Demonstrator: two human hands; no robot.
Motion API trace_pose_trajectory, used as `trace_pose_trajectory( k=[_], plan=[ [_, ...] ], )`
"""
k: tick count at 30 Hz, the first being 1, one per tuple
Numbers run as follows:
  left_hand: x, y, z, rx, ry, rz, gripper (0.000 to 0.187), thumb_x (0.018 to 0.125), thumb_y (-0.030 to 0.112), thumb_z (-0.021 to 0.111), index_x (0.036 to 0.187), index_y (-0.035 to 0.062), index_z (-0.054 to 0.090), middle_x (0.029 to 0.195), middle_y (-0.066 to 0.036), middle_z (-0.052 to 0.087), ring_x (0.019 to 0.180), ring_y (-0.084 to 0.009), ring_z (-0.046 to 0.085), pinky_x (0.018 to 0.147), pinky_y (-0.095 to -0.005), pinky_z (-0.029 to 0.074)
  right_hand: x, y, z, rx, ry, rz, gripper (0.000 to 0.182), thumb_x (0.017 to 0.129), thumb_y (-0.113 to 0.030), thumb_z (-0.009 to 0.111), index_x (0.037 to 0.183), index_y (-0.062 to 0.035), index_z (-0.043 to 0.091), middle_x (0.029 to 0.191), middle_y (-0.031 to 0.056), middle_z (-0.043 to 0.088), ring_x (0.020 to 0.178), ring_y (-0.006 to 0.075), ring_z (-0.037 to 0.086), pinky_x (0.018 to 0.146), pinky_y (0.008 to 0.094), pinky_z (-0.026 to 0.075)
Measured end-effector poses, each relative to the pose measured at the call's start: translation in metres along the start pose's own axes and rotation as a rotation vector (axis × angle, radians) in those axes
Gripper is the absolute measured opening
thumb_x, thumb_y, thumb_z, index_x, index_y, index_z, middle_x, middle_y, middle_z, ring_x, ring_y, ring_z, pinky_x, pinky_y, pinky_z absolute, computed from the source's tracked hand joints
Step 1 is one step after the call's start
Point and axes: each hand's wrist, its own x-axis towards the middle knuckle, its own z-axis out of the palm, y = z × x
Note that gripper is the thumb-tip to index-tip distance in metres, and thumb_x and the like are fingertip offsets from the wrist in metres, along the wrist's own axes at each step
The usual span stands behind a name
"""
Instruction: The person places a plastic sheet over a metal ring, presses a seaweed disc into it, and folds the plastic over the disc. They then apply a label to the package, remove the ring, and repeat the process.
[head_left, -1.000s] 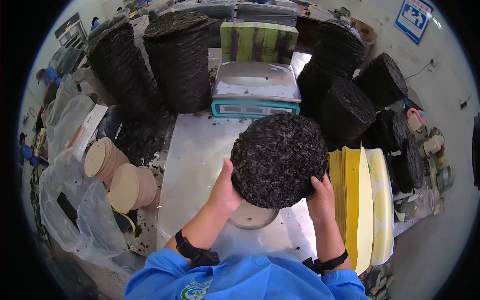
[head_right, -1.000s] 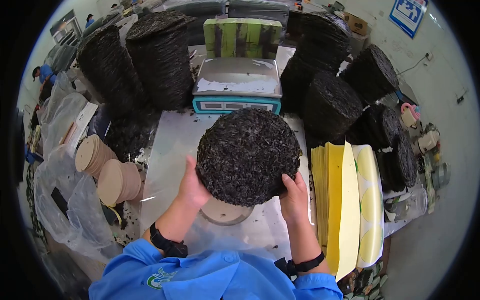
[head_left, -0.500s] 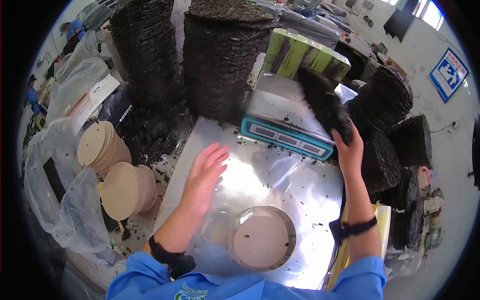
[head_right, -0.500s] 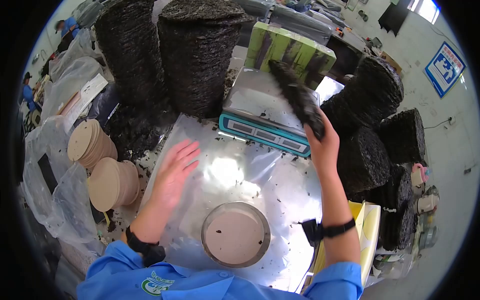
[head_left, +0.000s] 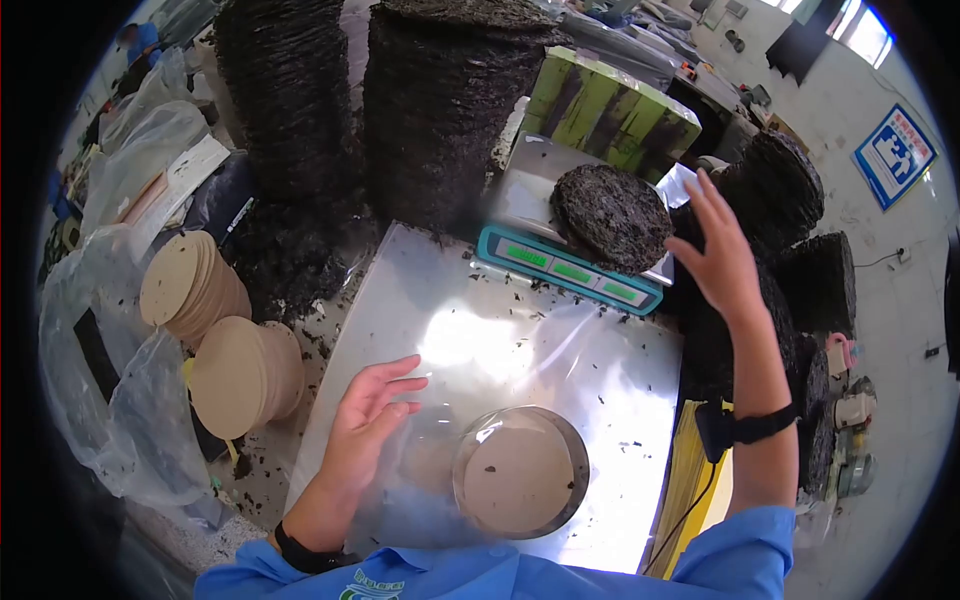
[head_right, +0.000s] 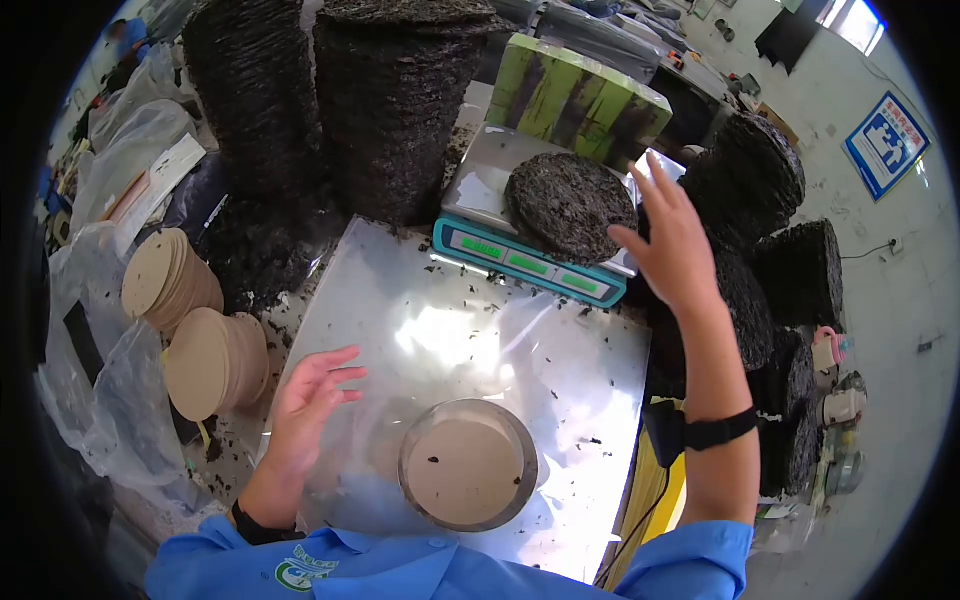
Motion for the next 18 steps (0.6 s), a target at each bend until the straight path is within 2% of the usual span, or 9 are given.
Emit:
trace_pose_trajectory(
  k=[2,5,7,14,18],
  plan=[
    [-0.001,0.003,0.006,0.011,-0.028,-0.011,0.04,0.093,0.01,0.057,0.131,0.0021,0.048,0.143,-0.014,0.048,0.124,-0.0245,0.053,0.099,-0.0382,0.045,0.004,-0.007,-0.022,0.034,0.09,-0.018,0.07,0.082,-0.02,0.075,0.144,-0.0164,0.045,0.154,0.0055,0.039,0.136,0.0298,0.043,0.109,0.0409,0.04],
    [-0.004,0.005,0.009,0.001,-0.075,-0.02,0.038,0.093,0.01,0.057,0.129,0.0019,0.05,0.142,-0.014,0.049,0.122,-0.0236,0.054,0.098,-0.037,0.046,0.006,-0.018,-0.031,0.076,0.127,0.034,0.067,0.083,-0.021,0.074,0.144,-0.0172,0.045,0.154,0.0051,0.039,0.135,0.0297,0.044,0.109,0.0408,0.041],
    [-0.006,0.005,0.007,-0.002,-0.069,-0.011,0.036,0.094,0.01,0.057,0.128,0.0019,0.051,0.14,-0.014,0.05,0.121,-0.023,0.055,0.097,-0.0361,0.047,0.004,-0.018,-0.02,0.109,0.179,-0.029,0.066,0.084,-0.022,0.073,0.144,-0.018,0.045,0.153,0.005,0.039,0.134,0.0304,0.046,0.108,0.0407,0.042],
    [-0.008,0.0,-0.003,0.04,0.005,-0.036,0.031,0.094,0.01,0.057,0.124,0.0017,0.054,0.137,-0.013,0.052,0.117,-0.0216,0.058,0.095,-0.0349,0.047,0.0,-0.016,0.047,0.133,0.03,0.054,0.067,0.084,-0.022,0.074,0.143,-0.0127,0.045,0.153,0.0092,0.038,0.133,0.0322,0.046,0.107,0.041,0.042],
    [0.002,0.005,-0.001,0.067,-0.036,-0.055,0.031,0.092,0.009,0.057,0.122,0.0018,0.056,0.133,-0.012,0.056,0.115,-0.0214,0.059,0.093,-0.0348,0.048,-0.001,0.009,0.11,0.17,-0.126,0.04,0.074,0.08,-0.029,0.077,0.144,-0.012,0.044,0.153,0.0151,0.036,0.138,0.0344,0.039,0.112,0.0423,0.037]
  ],
)
